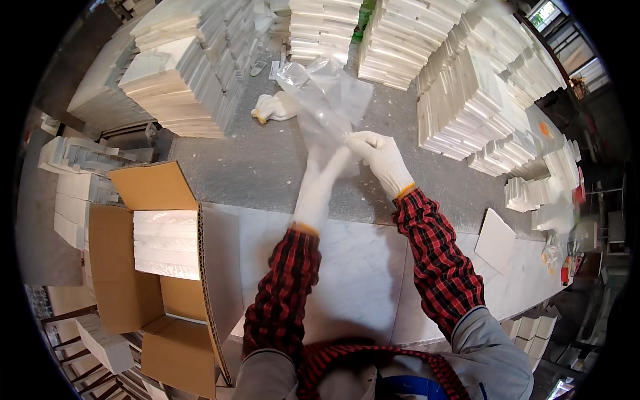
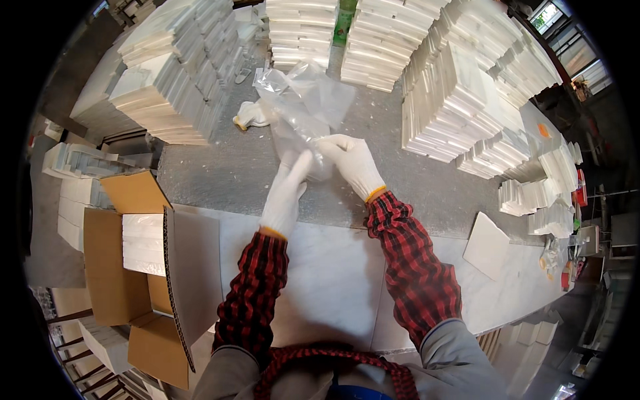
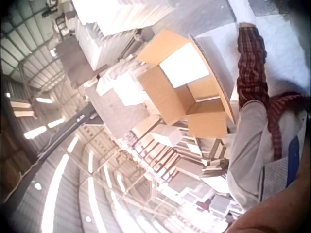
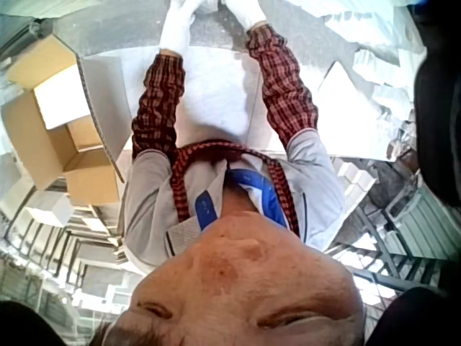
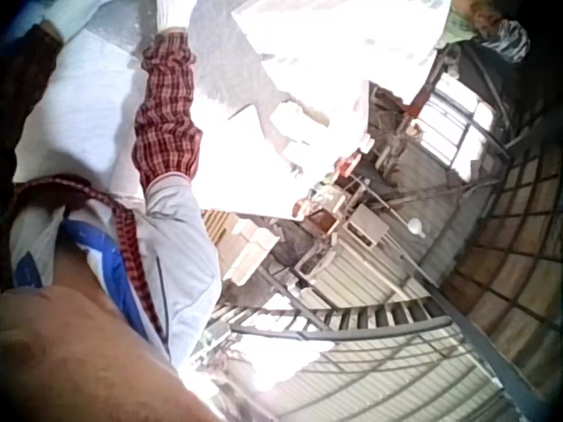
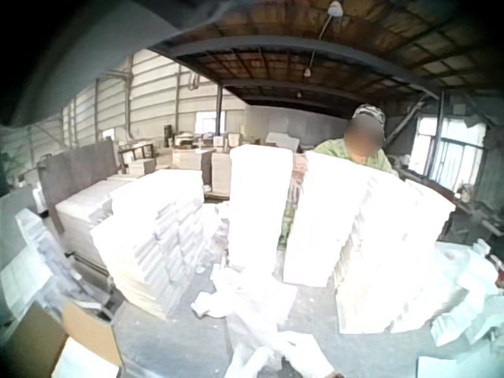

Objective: The person wraps white rectangular items in clear plastic bags and places them into a cardboard box. They repeatedly pick items from a stack, seal them in bags, and stack the wrapped items inside the box.

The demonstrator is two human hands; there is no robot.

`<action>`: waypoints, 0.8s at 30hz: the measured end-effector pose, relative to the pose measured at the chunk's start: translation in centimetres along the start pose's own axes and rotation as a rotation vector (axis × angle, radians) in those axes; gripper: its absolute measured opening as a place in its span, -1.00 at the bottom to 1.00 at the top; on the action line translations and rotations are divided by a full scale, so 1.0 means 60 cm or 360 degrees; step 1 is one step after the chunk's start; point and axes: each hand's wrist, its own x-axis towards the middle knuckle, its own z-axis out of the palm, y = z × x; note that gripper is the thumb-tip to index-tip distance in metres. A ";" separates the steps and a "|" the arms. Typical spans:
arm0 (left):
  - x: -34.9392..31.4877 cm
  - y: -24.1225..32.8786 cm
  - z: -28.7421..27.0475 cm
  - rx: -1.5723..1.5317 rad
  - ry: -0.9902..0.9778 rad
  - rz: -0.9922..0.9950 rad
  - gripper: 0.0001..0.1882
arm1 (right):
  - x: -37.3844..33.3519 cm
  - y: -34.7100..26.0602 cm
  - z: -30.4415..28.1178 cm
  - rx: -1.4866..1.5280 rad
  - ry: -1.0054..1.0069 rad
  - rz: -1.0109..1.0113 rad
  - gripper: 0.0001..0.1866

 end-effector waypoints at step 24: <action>0.053 0.015 -0.060 0.1641 0.1305 0.1032 -0.43 | 0.048 -0.051 -0.083 0.0532 0.1006 -0.0318 -0.66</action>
